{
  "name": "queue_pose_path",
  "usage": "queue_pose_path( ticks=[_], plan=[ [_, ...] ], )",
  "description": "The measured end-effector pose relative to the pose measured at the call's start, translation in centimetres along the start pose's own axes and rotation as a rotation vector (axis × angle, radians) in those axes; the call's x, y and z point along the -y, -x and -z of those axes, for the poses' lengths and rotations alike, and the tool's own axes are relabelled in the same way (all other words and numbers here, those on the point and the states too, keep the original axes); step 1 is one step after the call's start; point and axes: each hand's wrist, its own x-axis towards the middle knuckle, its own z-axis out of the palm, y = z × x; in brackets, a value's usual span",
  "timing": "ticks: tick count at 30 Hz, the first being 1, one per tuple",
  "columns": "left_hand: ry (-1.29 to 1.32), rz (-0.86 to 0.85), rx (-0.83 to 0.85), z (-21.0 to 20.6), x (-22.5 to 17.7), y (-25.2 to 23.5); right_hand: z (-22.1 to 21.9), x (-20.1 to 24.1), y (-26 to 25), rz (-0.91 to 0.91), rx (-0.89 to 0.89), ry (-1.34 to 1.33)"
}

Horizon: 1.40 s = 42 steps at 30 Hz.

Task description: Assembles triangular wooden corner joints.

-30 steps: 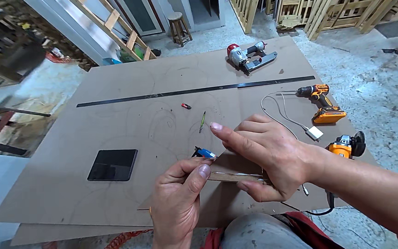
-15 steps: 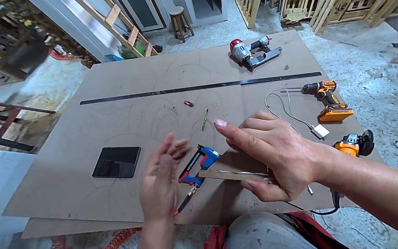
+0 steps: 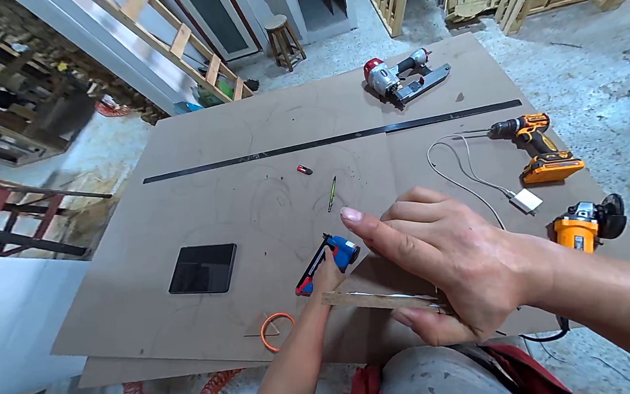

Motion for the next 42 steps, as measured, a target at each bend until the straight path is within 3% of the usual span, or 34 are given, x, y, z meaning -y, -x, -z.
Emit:
queue_pose_path(
  ticks=[4, 6, 9, 11, 13, 17, 21, 23, 26, 30, 42],
  plan=[
    [0.426, 0.039, 0.009, 7.7, 3.3, 1.9, -0.1, 0.3, 0.0, -0.008, -0.013, 0.0],
    [0.579, -0.01, -0.046, 14.5, 4.3, 7.1, -0.2, 0.2, 0.0, -0.002, -0.035, -0.003],
    [0.602, -0.23, -0.171, 24.2, 6.3, 16.9, -0.4, 0.0, 0.0, 0.004, -0.043, -0.016],
    [0.582, -0.387, -0.26, 29.0, 7.0, 22.9, -0.5, -0.2, 0.0, 0.011, -0.055, -0.02],
    [0.567, -0.471, -0.229, 32.1, 5.8, 27.7, -0.5, -0.2, -0.1, 0.015, -0.048, -0.013],
    [0.173, -0.614, -0.148, 34.4, 0.3, 33.0, -0.5, -0.3, -0.3, 0.027, -0.052, -0.006],
    [-0.205, -0.726, -0.204, 35.2, -0.4, 31.8, -0.4, -0.2, -0.2, 0.023, -0.054, -0.015],
    [-0.243, -0.803, -0.191, 35.9, 0.0, 30.7, -0.3, -0.2, -0.1, 0.017, -0.042, -0.006],
    [-0.257, -0.784, -0.12, 37.0, 0.9, 30.2, -0.1, 0.0, 0.0, 0.016, -0.033, 0.003],
    [-0.199, -0.875, -0.047, 36.5, -1.9, 29.8, 0.0, 0.1, 0.1, 0.007, -0.029, -0.021],
    [-0.187, -0.787, 0.001, 36.9, -0.5, 29.4, -0.2, -0.1, 0.0, 0.015, -0.039, -0.031]
  ],
)
